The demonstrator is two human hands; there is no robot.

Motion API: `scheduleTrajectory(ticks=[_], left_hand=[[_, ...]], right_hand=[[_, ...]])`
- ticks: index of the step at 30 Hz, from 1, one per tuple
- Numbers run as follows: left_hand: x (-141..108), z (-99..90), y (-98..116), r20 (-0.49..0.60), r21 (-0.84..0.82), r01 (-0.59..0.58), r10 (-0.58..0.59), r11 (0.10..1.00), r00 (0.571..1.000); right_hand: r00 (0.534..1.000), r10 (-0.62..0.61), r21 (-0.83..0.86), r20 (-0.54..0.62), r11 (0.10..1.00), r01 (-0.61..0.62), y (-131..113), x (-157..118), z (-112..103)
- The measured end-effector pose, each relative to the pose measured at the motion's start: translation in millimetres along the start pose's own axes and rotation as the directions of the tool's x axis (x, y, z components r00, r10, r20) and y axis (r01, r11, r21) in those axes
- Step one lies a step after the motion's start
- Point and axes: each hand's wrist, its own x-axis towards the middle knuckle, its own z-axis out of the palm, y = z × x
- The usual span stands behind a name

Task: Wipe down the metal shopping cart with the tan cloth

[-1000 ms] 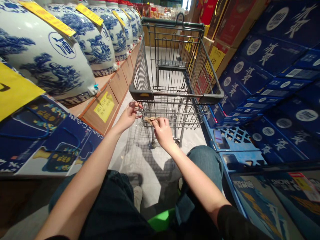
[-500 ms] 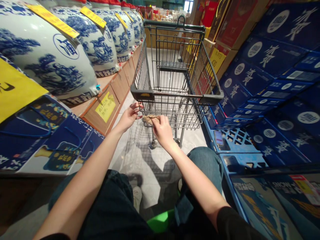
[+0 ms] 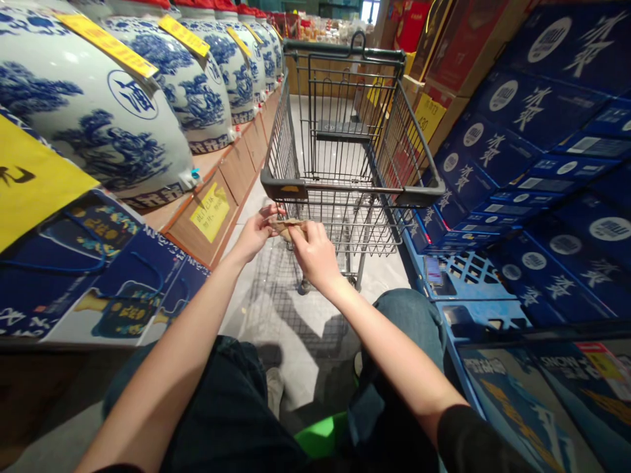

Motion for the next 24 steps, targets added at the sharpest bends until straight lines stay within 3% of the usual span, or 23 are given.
scheduleTrajectory(ticks=[3, 7, 9, 13, 19, 24], left_hand=[[0, -0.1, 0, 0.011, -0.029, 0.020, -0.020, 0.999, 1.000], [2, -0.4, -3, 0.036, -0.062, 0.007, -0.005, 0.998, 0.999], [4, 0.1, -5, 0.033, -0.052, -0.012, 0.014, 0.999, 0.999], [4, 0.5, -5, 0.027, -0.019, -0.026, 0.027, 0.999, 0.999], [0, 1.0, -3, 0.035, -0.054, 0.015, -0.013, 0.998, 0.999], [3, 4.3, -3, 0.009, 0.001, -0.038, 0.038, 0.999, 0.999]], right_hand=[[0.985, -0.117, -0.093, 0.129, 0.987, 0.130, 7, 11, -9], [0.901, -0.316, -0.086, 0.298, 0.931, 0.355, 20, 16, -15], [0.878, -0.386, -0.072, 0.283, 0.904, 0.421, 25, 20, -19], [0.910, -0.360, -0.086, 0.204, 0.920, 0.383, 24, 27, -19], [0.865, -0.389, -0.101, 0.316, 0.893, 0.438, 14, 21, -10], [0.918, -0.378, -0.090, 0.116, 0.917, 0.389, 15, 33, -26]])
